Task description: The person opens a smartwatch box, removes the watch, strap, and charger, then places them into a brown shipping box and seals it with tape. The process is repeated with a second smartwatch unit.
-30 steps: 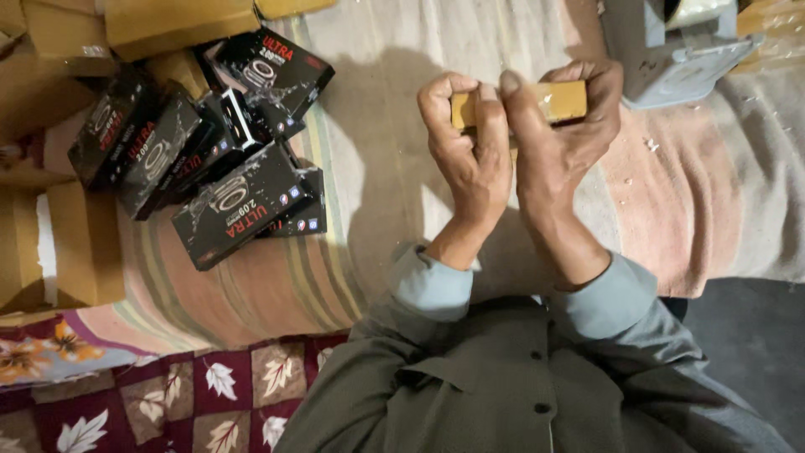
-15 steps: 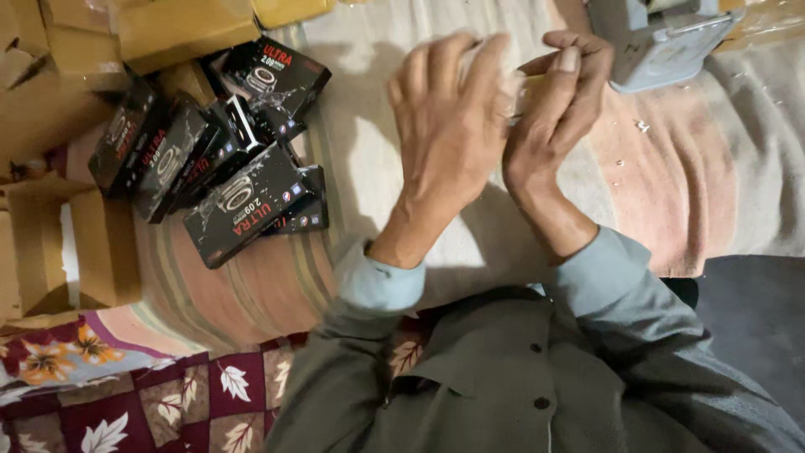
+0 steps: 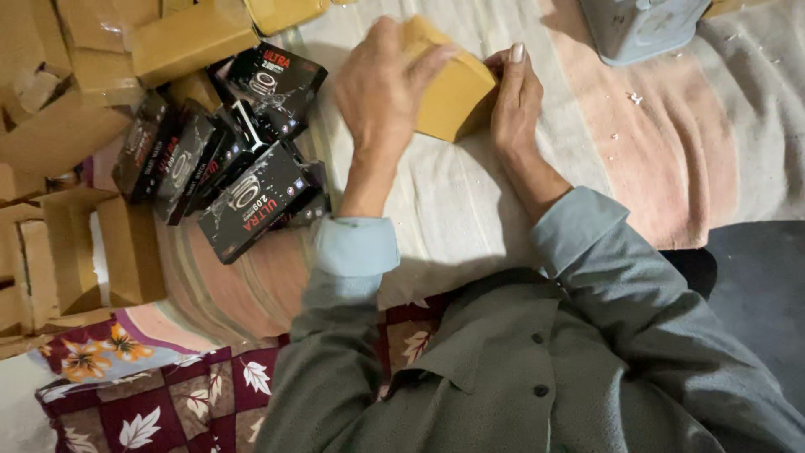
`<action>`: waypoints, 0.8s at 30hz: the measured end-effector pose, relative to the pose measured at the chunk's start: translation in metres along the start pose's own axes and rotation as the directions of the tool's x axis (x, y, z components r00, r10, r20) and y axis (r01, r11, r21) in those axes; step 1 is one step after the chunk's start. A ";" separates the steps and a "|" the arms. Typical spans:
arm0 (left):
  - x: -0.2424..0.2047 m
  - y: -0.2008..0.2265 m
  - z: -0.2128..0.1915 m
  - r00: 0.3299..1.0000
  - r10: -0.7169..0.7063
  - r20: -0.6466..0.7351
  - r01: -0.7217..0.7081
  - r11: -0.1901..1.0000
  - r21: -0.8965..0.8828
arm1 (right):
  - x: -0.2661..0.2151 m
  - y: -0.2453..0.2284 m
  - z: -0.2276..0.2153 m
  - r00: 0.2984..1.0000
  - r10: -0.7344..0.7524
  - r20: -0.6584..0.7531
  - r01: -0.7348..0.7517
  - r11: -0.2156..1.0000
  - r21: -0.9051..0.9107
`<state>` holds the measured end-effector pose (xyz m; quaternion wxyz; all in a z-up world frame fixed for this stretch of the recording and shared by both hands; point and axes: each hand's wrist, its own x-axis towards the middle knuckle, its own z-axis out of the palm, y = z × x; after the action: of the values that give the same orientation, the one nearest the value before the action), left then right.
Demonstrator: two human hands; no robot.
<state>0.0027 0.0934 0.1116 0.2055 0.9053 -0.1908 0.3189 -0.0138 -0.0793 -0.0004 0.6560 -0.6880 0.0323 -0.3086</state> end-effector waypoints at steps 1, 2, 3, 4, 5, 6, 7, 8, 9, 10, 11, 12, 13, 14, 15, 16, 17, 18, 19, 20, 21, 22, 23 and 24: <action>-0.006 -0.011 0.003 0.988 -0.153 -0.001 0.152 0.979 -0.135 | 0.001 -0.001 0.000 0.999 -0.036 -0.012 0.037 0.998 0.044; -0.013 -0.021 0.008 0.953 -0.301 0.020 0.295 0.918 -0.266 | 0.001 -0.001 0.000 0.997 -0.072 -0.025 0.074 0.993 0.088; -0.025 -0.029 0.016 0.895 -0.440 0.074 0.433 0.814 -0.387 | -0.002 0.002 -0.005 0.994 -0.098 -0.039 0.102 0.987 0.124; -0.037 -0.034 0.028 0.864 -0.498 0.068 0.476 0.768 -0.428 | -0.004 0.005 -0.009 0.995 -0.099 -0.030 0.101 0.992 0.069; -0.045 -0.035 0.043 0.831 -0.553 0.061 0.511 0.716 -0.475 | 0.001 0.007 -0.015 0.994 -0.108 -0.022 0.109 0.994 0.010; -0.051 -0.037 0.056 0.794 -0.605 0.059 0.541 0.660 -0.521 | 0.006 0.009 -0.021 0.993 -0.117 -0.013 0.116 0.992 -0.048; -0.053 -0.036 0.069 0.745 -0.651 0.146 0.622 0.600 -0.503 | 0.014 0.011 -0.028 0.989 -0.142 0.026 0.145 0.976 -0.162; -0.054 -0.034 0.080 0.687 -0.689 0.231 0.697 0.535 -0.476 | 0.025 0.012 -0.036 0.984 -0.162 0.068 0.175 0.946 -0.273; -0.056 -0.033 0.086 0.616 -0.724 0.311 0.769 0.467 -0.435 | 0.032 0.014 -0.043 0.978 -0.171 0.117 0.203 0.904 -0.375; -0.056 -0.028 0.092 0.756 -0.623 0.202 0.629 0.607 -0.486 | 0.043 0.014 -0.049 0.965 -0.225 0.138 0.262 0.881 -0.395; -0.056 -0.021 0.095 0.866 -0.492 0.091 0.465 0.723 -0.511 | 0.053 0.013 -0.053 0.949 -0.273 0.161 0.316 0.855 -0.412; -0.055 -0.014 0.096 0.941 -0.338 -0.018 0.281 0.809 -0.516 | 0.056 0.012 -0.054 0.929 -0.320 0.185 0.369 0.825 -0.428; -0.046 -0.005 0.099 0.923 -0.371 0.105 0.381 0.837 -0.392 | 0.062 0.010 -0.054 0.924 -0.322 0.205 0.382 0.755 -0.534; -0.037 0.003 0.102 0.884 -0.411 0.222 0.459 0.852 -0.252 | 0.065 0.008 -0.051 0.919 -0.323 0.226 0.391 0.672 -0.630; -0.035 0.011 0.103 0.821 -0.461 0.338 0.517 0.851 -0.095 | 0.060 0.007 -0.048 0.918 -0.309 0.248 0.389 0.581 -0.715; -0.031 0.017 0.104 0.812 -0.475 0.340 0.518 0.855 -0.042 | 0.052 0.007 -0.042 0.895 -0.367 0.254 0.404 0.423 -0.811; -0.022 0.021 0.108 0.808 -0.487 0.332 0.515 0.857 0.005 | 0.048 0.008 -0.034 0.861 -0.430 0.271 0.401 0.248 -0.882; -0.015 0.023 0.112 0.804 -0.499 0.323 0.512 0.858 0.052 | 0.047 0.008 -0.028 0.821 -0.487 0.297 0.374 0.066 -0.925; -0.011 0.022 0.115 0.810 -0.496 0.313 0.503 0.862 0.062 | 0.049 0.010 -0.024 0.859 -0.416 0.298 0.371 0.105 -0.923; -0.008 0.021 0.120 0.816 -0.492 0.302 0.495 0.866 0.073 | 0.052 0.013 -0.021 0.891 -0.341 0.299 0.364 0.144 -0.920; -0.009 0.018 0.124 0.820 -0.489 0.297 0.487 0.869 0.088 | 0.053 0.017 -0.020 0.919 -0.258 0.300 0.352 0.186 -0.918; -0.008 0.015 0.129 0.830 -0.482 0.282 0.480 0.874 0.079 | 0.060 0.021 -0.019 0.931 -0.234 0.282 0.332 0.218 -0.918; -0.010 0.012 0.133 0.836 -0.476 0.274 0.475 0.877 0.075 | 0.067 0.026 -0.019 0.944 -0.201 0.264 0.310 0.250 -0.917; -0.013 0.010 0.136 0.841 -0.471 0.266 0.470 0.880 0.070 | 0.068 0.030 -0.020 0.955 -0.167 0.246 0.285 0.282 -0.916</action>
<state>0.0563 0.0208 0.0086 0.2478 0.9599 0.0106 0.1304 0.0424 -0.1318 -0.0031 0.0815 -0.9519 0.0750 -0.2856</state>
